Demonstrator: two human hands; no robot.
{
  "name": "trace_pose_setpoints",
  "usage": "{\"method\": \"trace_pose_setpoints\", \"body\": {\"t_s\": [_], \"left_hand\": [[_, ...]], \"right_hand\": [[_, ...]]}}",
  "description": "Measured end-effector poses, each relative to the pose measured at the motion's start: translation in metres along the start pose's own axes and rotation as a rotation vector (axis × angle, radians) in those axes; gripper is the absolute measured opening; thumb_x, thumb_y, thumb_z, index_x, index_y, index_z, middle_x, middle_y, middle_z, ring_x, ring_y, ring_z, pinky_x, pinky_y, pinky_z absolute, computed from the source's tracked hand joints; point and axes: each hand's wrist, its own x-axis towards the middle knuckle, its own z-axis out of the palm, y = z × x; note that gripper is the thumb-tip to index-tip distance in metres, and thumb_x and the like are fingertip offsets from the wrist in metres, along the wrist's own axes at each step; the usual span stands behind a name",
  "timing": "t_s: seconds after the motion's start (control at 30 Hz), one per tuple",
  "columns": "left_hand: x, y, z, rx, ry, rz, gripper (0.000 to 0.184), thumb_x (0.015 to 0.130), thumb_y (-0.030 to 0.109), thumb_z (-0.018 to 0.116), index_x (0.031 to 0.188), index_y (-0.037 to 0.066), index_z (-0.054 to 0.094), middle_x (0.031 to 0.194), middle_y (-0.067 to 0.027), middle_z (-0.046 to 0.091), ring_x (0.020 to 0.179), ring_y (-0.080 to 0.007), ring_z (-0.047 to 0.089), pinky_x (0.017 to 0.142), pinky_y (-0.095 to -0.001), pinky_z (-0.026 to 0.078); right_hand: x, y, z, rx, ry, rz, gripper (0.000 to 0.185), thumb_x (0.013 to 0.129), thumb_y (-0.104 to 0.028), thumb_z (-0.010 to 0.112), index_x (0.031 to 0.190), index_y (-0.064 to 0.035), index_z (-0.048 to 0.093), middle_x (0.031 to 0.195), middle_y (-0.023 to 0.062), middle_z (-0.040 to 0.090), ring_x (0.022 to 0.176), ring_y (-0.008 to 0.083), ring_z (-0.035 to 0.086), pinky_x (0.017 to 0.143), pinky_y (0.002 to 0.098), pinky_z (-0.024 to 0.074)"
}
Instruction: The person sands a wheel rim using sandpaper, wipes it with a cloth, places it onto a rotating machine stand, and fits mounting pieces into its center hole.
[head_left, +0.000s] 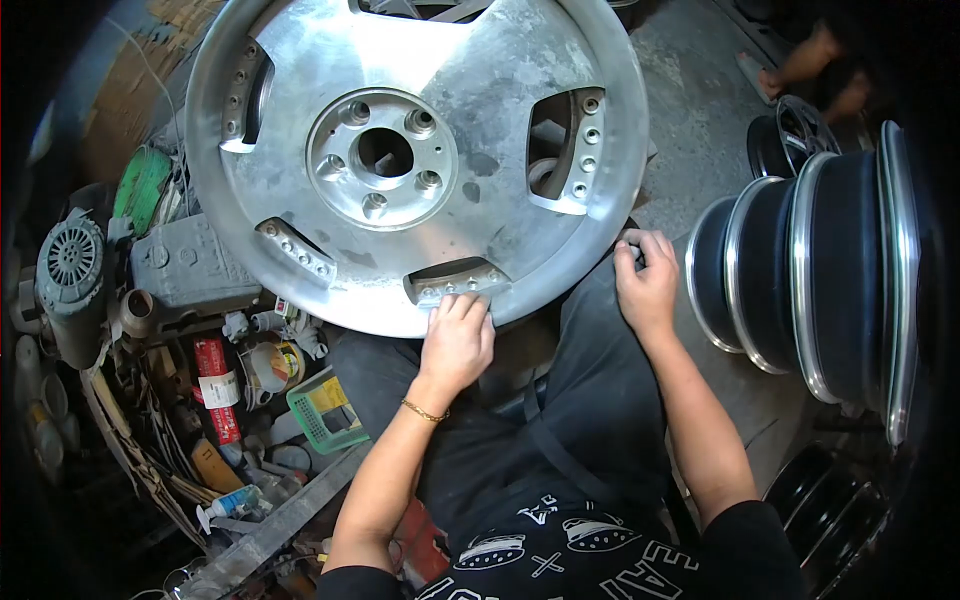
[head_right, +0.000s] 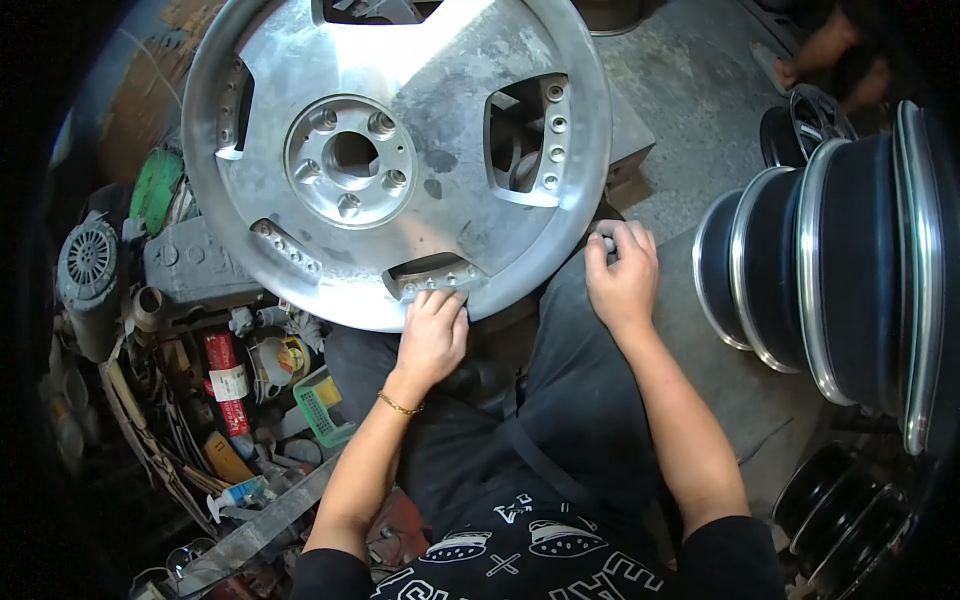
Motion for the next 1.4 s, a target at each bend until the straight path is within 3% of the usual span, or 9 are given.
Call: {"method": "trace_pose_setpoints", "body": {"t_s": [0.17,0.33,0.47,0.67,0.87,1.0,1.07,1.13,1.4], "left_hand": [[-0.018,-0.035,-0.023,0.144,-0.063,-0.063,0.024,0.081,0.010,0.060,0.101,-0.001,0.064,0.106,-0.0147,0.062,0.098,-0.0326,0.056,0.082,-0.0440,0.048],[0.008,0.014,0.012,-0.004,0.029,-0.010,0.027,0.083,0.012,0.060,0.107,0.000,0.061,0.107,-0.0150,0.060,0.099,-0.0324,0.054,0.086,-0.0435,0.045],[-0.021,-0.034,-0.018,0.218,-0.086,-0.091,0.029,0.080,0.010,0.059,0.105,-0.003,0.063,0.104,-0.0162,0.060,0.097,-0.0333,0.055,0.083,-0.0433,0.047],[0.009,0.014,0.021,-0.086,0.084,-0.006,0.028,0.083,0.012,0.059,0.108,-0.002,0.061,0.108,-0.0176,0.060,0.100,-0.0353,0.054,0.089,-0.0442,0.045],[-0.018,-0.029,-0.015,0.192,-0.020,-0.077,0.028,0.081,0.011,0.060,0.106,-0.001,0.063,0.105,-0.0161,0.061,0.096,-0.0330,0.055,0.084,-0.0438,0.046],[0.014,0.014,0.026,-0.090,0.119,-0.008,0.027,0.085,0.011,0.059,0.109,-0.002,0.061,0.110,-0.0179,0.061,0.101,-0.0350,0.054,0.089,-0.0447,0.044],[0.013,0.012,0.022,-0.108,0.064,-0.017,0.031,0.085,0.013,0.058,0.113,-0.001,0.060,0.114,-0.0170,0.060,0.102,-0.0348,0.054,0.089,-0.0446,0.043],[0.003,-0.002,0.011,-0.008,0.031,-0.037,0.030,0.084,0.008,0.058,0.112,-0.001,0.061,0.110,-0.0179,0.060,0.102,-0.0362,0.053,0.091,-0.0447,0.042],[0.006,-0.005,0.007,0.072,0.028,0.026,0.028,0.082,0.014,0.060,0.107,0.001,0.063,0.108,-0.0135,0.062,0.099,-0.0313,0.055,0.083,-0.0439,0.042]], "right_hand": [[0.003,0.002,-0.007,0.000,-0.009,0.017,0.010,0.082,-0.011,0.061,0.086,-0.0036,0.066,0.082,0.0104,0.061,0.080,0.0289,0.056,0.076,0.0397,0.0451],[0.002,-0.003,-0.003,-0.015,-0.032,0.050,0.011,0.083,-0.011,0.061,0.087,-0.0034,0.067,0.082,0.0102,0.061,0.081,0.0286,0.056,0.077,0.0394,0.0452],[0.003,0.001,-0.007,-0.010,-0.003,0.010,0.011,0.083,-0.011,0.062,0.089,-0.0032,0.068,0.082,0.0100,0.061,0.081,0.0277,0.056,0.077,0.0386,0.0456],[-0.001,0.001,-0.002,-0.003,-0.018,0.011,0.012,0.083,-0.010,0.062,0.090,-0.0030,0.067,0.084,0.0103,0.061,0.081,0.0281,0.056,0.076,0.0384,0.0457],[0.003,0.002,-0.008,0.008,-0.005,0.024,0.009,0.082,-0.010,0.063,0.088,-0.0034,0.066,0.083,0.0110,0.061,0.082,0.0290,0.056,0.076,0.0391,0.0454],[0.000,0.002,-0.005,-0.003,-0.020,0.014,0.008,0.082,-0.010,0.063,0.087,-0.0042,0.066,0.082,0.0108,0.059,0.080,0.0296,0.054,0.075,0.0400,0.0446],[0.000,0.002,-0.004,-0.009,-0.014,-0.009,0.009,0.082,-0.010,0.062,0.087,-0.0045,0.066,0.082,0.0106,0.059,0.080,0.0298,0.054,0.076,0.0408,0.0441],[0.001,0.004,-0.007,-0.001,-0.003,-0.011,0.008,0.082,-0.010,0.062,0.087,-0.0046,0.066,0.082,0.0105,0.059,0.080,0.0296,0.054,0.076,0.0406,0.0442],[0.000,0.001,-0.004,-0.003,-0.029,0.010,0.008,0.081,-0.009,0.063,0.086,-0.0039,0.065,0.081,0.0103,0.059,0.079,0.0292,0.054,0.075,0.0402,0.0444]]}}
